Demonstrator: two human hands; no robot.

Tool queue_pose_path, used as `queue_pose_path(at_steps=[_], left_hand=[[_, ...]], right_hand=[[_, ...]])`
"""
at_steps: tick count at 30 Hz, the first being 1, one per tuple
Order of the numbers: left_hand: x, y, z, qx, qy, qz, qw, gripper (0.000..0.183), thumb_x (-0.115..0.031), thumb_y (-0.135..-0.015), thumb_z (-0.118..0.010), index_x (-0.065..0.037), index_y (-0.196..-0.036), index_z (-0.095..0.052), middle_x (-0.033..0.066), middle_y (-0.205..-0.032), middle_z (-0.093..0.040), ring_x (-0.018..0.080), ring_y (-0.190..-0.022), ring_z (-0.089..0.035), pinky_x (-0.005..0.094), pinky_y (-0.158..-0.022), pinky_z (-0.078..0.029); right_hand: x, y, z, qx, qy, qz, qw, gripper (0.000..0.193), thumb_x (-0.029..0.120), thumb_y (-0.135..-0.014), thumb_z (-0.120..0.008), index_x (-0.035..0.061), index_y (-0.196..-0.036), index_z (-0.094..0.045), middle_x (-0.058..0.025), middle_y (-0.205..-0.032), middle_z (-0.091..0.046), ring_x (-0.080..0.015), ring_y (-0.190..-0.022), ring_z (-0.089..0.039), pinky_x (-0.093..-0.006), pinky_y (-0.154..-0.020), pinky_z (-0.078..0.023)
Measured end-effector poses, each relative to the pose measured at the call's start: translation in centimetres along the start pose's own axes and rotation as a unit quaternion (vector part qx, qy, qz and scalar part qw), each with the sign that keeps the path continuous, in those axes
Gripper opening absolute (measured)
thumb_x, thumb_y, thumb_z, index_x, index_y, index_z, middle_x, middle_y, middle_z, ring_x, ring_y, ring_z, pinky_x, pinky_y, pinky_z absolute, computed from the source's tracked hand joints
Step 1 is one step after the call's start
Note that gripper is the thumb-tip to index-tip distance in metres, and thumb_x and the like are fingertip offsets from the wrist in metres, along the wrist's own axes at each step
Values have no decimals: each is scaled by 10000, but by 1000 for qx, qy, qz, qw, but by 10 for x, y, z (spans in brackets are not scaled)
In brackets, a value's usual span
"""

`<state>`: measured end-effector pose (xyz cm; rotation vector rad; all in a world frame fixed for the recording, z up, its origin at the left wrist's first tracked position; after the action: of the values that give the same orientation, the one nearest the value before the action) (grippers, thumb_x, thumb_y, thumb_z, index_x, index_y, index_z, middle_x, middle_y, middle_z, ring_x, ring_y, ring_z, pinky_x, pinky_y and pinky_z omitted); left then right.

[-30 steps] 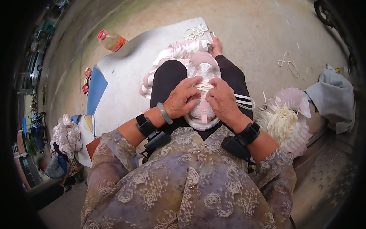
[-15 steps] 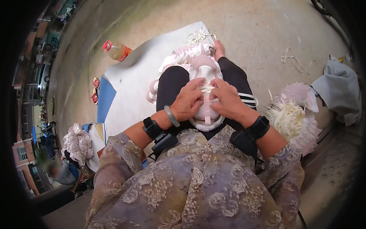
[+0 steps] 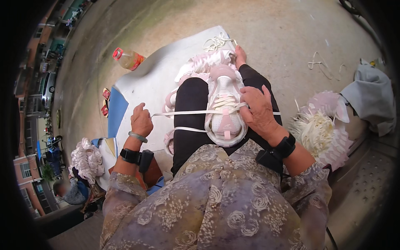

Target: Lacing and tying shoelaces on a pair of white sneakers.

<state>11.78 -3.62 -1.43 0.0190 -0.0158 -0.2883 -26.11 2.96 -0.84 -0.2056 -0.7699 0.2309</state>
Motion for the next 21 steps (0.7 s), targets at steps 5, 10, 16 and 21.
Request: queue_pose_path(at_steps=[5,10,16,21], left_hand=[[-84,-11,24,-130,181,-198,954,208,-58,-634,-643,-47,-828,-568,151,-1192,-505,354,-1094,-454,440,-883,-372],[-151,-30,18,-98,141,-382,908,170,-113,-671,-602,-60,-824,-551,96,-1027,-543,263,-995,-492,406,-850,-380],[-117,-37,11,-82,115,-399,906,75,-98,-664,-547,-86,-733,-521,48,-826,-501,217,-814,-505,360,-773,-393],[-45,-28,15,-83,38,-272,958,53,-66,-705,-550,-88,-753,-552,34,-784,-542,224,-795,-531,354,-723,-390]], right_hand=[[7,-7,-4,-17,-55,-12,998,128,91,-744,-533,80,-872,-533,-66,-965,-572,-246,-972,-539,-501,-978,-255],[0,-3,-1,1,-111,-28,993,177,67,-752,-551,44,-928,-543,-85,-896,-576,-255,-866,-566,-391,-899,-369],[8,1,-2,11,-177,-56,983,187,24,-735,-579,-6,-915,-535,-132,-838,-545,-239,-779,-561,-285,-700,-455],[9,10,5,59,-107,-89,988,199,61,-727,-615,18,-911,-554,-128,-772,-543,-255,-709,-568,-314,-633,-453]])
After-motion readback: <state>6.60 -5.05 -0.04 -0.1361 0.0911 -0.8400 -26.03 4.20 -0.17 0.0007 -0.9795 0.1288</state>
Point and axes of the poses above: each hand's wrist, its own y-axis away from the middle knuckle, its own z-axis out of the back of the hand, x = y × z, the point moved 2 cm from there along -y, towards the middle knuckle
